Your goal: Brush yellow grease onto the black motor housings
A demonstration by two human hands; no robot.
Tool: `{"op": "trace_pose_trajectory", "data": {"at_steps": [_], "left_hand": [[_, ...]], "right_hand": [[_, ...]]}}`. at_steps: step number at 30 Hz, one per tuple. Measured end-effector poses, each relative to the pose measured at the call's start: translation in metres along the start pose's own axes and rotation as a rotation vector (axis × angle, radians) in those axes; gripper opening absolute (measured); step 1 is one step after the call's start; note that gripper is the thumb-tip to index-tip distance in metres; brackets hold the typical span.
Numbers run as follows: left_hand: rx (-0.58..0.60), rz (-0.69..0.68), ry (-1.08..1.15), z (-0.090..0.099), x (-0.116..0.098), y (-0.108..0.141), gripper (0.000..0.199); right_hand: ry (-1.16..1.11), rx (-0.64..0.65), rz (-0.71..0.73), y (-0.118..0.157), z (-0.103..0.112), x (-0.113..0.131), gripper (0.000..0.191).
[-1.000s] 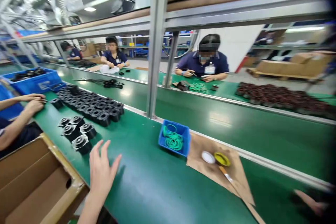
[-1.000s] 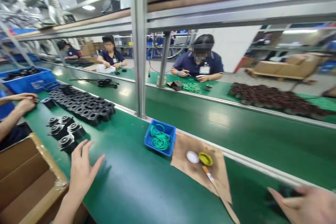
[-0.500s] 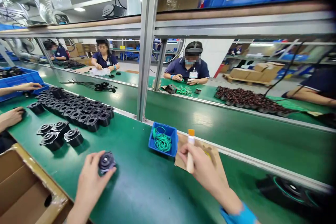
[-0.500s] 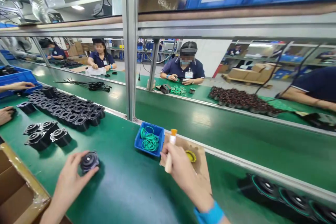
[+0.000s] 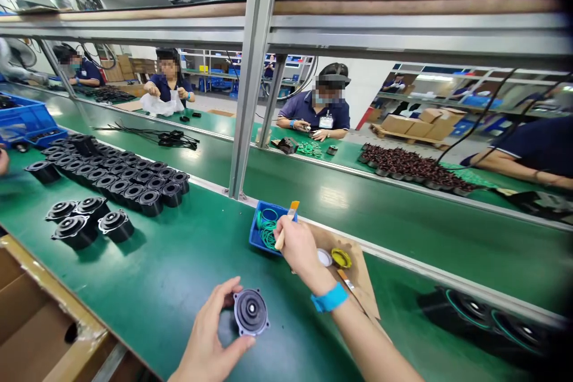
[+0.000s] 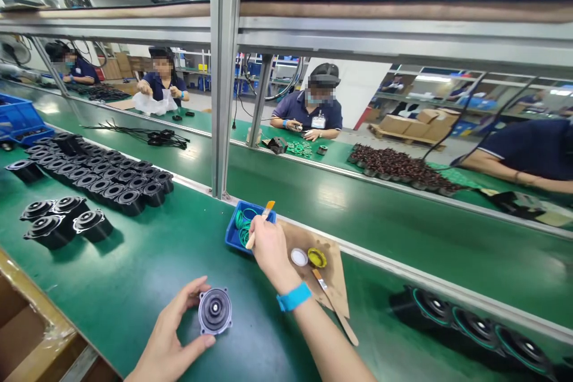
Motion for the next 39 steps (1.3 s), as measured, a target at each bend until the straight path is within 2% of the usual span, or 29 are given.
{"op": "trace_pose_trajectory", "data": {"at_steps": [3, 5, 8, 10, 13, 16, 18, 21, 23, 25, 30, 34, 39], "left_hand": [[0.025, 0.071, 0.090, -0.005, 0.007, 0.001, 0.078], [0.036, 0.099, 0.149, -0.008, 0.009, 0.001, 0.079], [0.018, 0.094, 0.180, -0.007, 0.006, 0.000, 0.081], [0.007, 0.073, 0.158, -0.004, 0.004, -0.001, 0.079], [0.003, 0.001, 0.066, 0.001, -0.003, -0.003, 0.070], [-0.006, -0.111, -0.063, 0.007, -0.013, -0.003, 0.064], [-0.030, -0.177, -0.144, 0.010, -0.018, -0.004, 0.058], [-0.100, -0.250, -0.233, 0.014, -0.022, -0.004, 0.044], [-0.156, -0.300, -0.255, 0.016, -0.024, -0.003, 0.037], [-0.189, -0.350, -0.253, 0.016, -0.025, -0.001, 0.034], [-0.181, -0.379, -0.197, 0.011, -0.027, 0.000, 0.021], [-0.233, -0.334, -0.105, 0.010, -0.030, 0.001, 0.010], [-0.259, -0.347, -0.133, 0.003, -0.032, 0.007, 0.021]], "right_hand": [[-0.123, -0.021, -0.013, 0.016, 0.019, 0.016, 0.021], [-0.291, 0.043, -0.003, 0.030, 0.023, 0.031, 0.024], [-0.540, 0.220, -0.001, 0.051, 0.013, 0.051, 0.025], [-0.579, 0.298, -0.016, 0.062, 0.003, 0.056, 0.024], [-0.581, 0.322, -0.032, 0.070, -0.005, 0.055, 0.020], [-0.601, 0.327, 0.011, 0.076, -0.002, 0.055, 0.018], [-0.551, 0.315, 0.101, 0.081, 0.004, 0.058, 0.022], [-0.400, 0.231, 0.364, 0.094, 0.015, 0.070, 0.033], [-0.292, 0.148, 0.545, 0.105, 0.019, 0.079, 0.031], [-0.198, 0.078, 0.652, 0.116, 0.019, 0.084, 0.023], [-0.155, -0.018, 0.723, 0.133, 0.018, 0.088, 0.013], [-0.212, -0.033, 0.758, 0.142, 0.016, 0.086, 0.017], [-0.266, -0.011, 0.797, 0.153, 0.008, 0.081, 0.029]]}}
Point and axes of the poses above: each hand's wrist, its own y-axis away from the middle knuckle, its own z-axis out of the back of the hand, x = y × z, the point moved 7 cm from there along -y, towards the middle knuckle, and after that the axes turned 10 degrees about -y, right-handed, at the moved point
